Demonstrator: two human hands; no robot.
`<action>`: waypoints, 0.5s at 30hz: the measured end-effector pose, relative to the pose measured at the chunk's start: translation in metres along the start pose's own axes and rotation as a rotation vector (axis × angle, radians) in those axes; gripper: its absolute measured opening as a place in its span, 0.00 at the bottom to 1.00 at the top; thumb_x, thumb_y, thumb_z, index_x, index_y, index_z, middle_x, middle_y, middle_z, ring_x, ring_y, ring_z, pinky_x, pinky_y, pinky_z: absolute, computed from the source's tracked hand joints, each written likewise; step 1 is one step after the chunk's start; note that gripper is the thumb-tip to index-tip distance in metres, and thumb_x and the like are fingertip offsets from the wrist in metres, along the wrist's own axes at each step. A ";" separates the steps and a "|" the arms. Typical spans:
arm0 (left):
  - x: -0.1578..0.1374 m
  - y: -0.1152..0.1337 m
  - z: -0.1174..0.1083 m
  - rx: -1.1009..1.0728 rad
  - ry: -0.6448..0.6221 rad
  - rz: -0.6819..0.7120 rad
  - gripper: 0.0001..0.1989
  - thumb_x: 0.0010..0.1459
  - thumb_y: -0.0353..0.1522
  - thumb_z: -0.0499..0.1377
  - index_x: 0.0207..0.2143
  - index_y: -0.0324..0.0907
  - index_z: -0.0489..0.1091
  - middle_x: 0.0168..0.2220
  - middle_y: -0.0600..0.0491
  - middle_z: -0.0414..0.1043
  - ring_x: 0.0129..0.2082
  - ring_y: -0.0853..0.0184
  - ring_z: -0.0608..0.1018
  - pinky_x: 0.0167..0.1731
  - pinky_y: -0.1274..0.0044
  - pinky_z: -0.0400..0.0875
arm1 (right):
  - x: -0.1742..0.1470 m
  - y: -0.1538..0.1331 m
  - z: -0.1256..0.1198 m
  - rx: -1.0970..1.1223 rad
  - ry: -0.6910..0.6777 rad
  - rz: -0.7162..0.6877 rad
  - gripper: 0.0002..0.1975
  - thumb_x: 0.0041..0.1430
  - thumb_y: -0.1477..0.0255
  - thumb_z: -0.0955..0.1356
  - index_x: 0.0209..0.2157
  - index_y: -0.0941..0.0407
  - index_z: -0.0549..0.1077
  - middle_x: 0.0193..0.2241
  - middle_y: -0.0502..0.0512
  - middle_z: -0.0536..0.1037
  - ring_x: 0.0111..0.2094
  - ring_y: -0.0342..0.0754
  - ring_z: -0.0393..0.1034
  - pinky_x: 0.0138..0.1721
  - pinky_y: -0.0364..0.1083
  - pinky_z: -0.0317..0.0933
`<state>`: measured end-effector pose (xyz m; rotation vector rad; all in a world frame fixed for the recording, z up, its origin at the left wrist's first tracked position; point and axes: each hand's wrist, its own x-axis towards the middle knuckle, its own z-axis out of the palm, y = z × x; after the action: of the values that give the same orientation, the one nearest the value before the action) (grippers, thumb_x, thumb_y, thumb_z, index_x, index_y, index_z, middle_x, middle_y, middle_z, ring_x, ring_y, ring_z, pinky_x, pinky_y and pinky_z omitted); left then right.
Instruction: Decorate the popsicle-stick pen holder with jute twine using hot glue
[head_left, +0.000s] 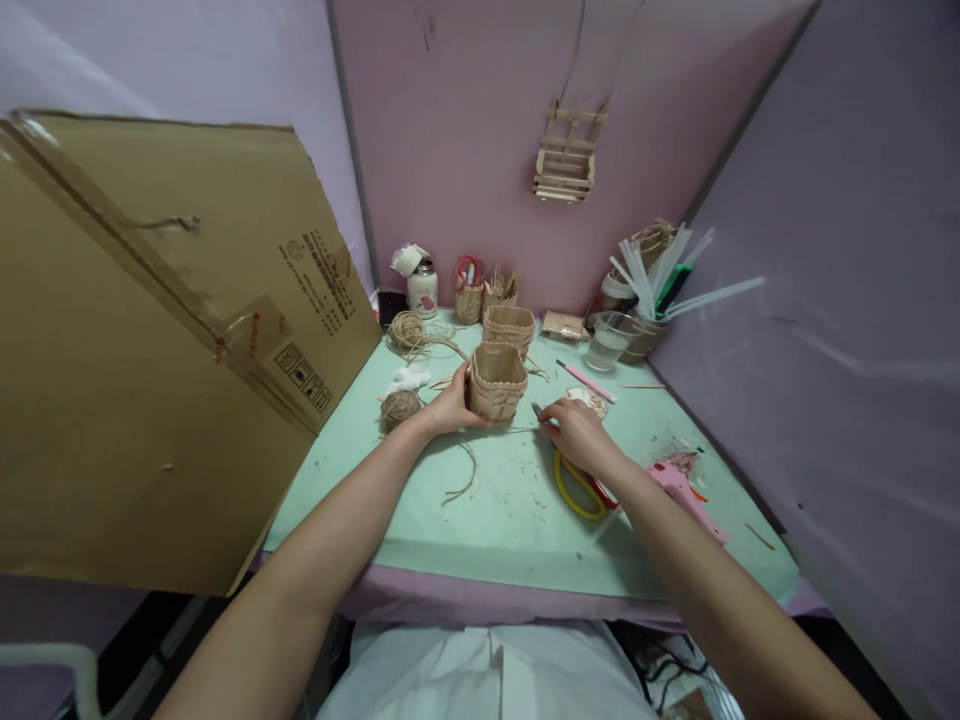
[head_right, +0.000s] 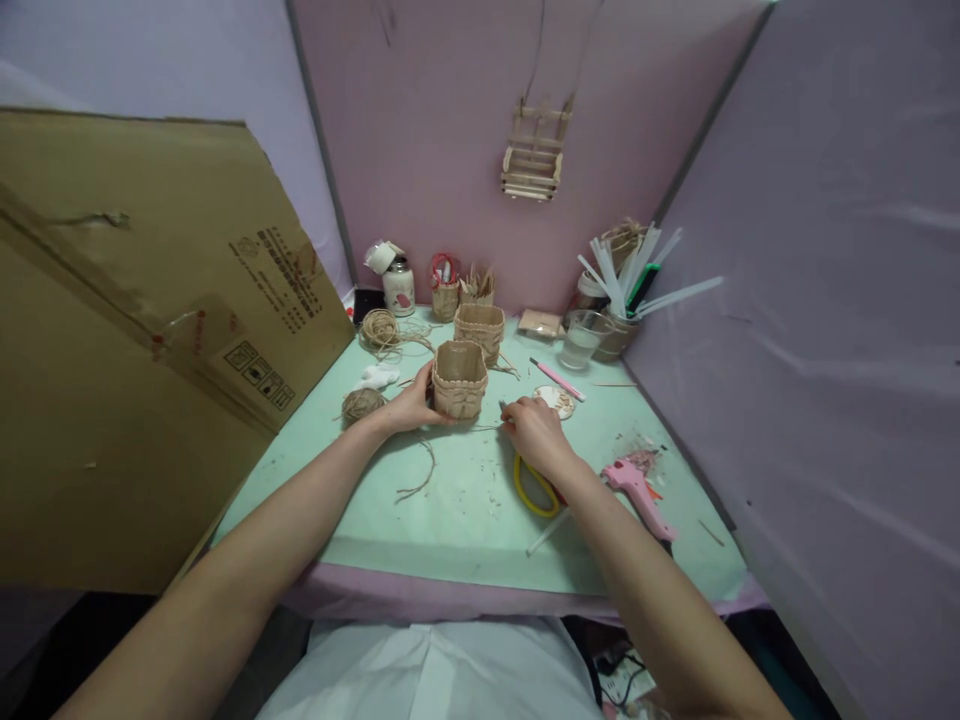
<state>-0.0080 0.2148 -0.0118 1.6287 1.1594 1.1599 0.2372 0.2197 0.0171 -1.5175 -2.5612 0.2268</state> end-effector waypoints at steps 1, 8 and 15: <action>0.000 0.001 0.000 0.017 0.002 -0.010 0.66 0.30 0.30 0.74 0.68 0.39 0.40 0.66 0.35 0.51 0.65 0.50 0.59 0.64 0.62 0.52 | 0.001 -0.004 0.001 -0.015 -0.026 0.010 0.10 0.59 0.74 0.66 0.39 0.57 0.78 0.43 0.64 0.77 0.47 0.59 0.66 0.43 0.50 0.55; 0.000 0.003 0.000 0.045 -0.033 -0.006 0.66 0.33 0.32 0.73 0.68 0.36 0.36 0.66 0.32 0.51 0.65 0.51 0.60 0.64 0.63 0.53 | 0.013 -0.022 0.010 0.075 -0.079 -0.027 0.07 0.55 0.78 0.66 0.31 0.58 0.78 0.36 0.62 0.78 0.43 0.54 0.67 0.40 0.46 0.54; -0.012 0.016 -0.004 0.240 -0.006 -0.103 0.63 0.33 0.28 0.71 0.67 0.36 0.38 0.67 0.32 0.48 0.66 0.50 0.58 0.63 0.64 0.54 | -0.002 -0.029 0.006 0.441 -0.114 0.102 0.05 0.53 0.74 0.67 0.34 0.56 0.71 0.24 0.49 0.77 0.25 0.43 0.67 0.27 0.41 0.56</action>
<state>-0.0102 0.2000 0.0018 1.7249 1.4055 0.9792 0.2124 0.2042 0.0170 -1.4920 -2.3021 0.8490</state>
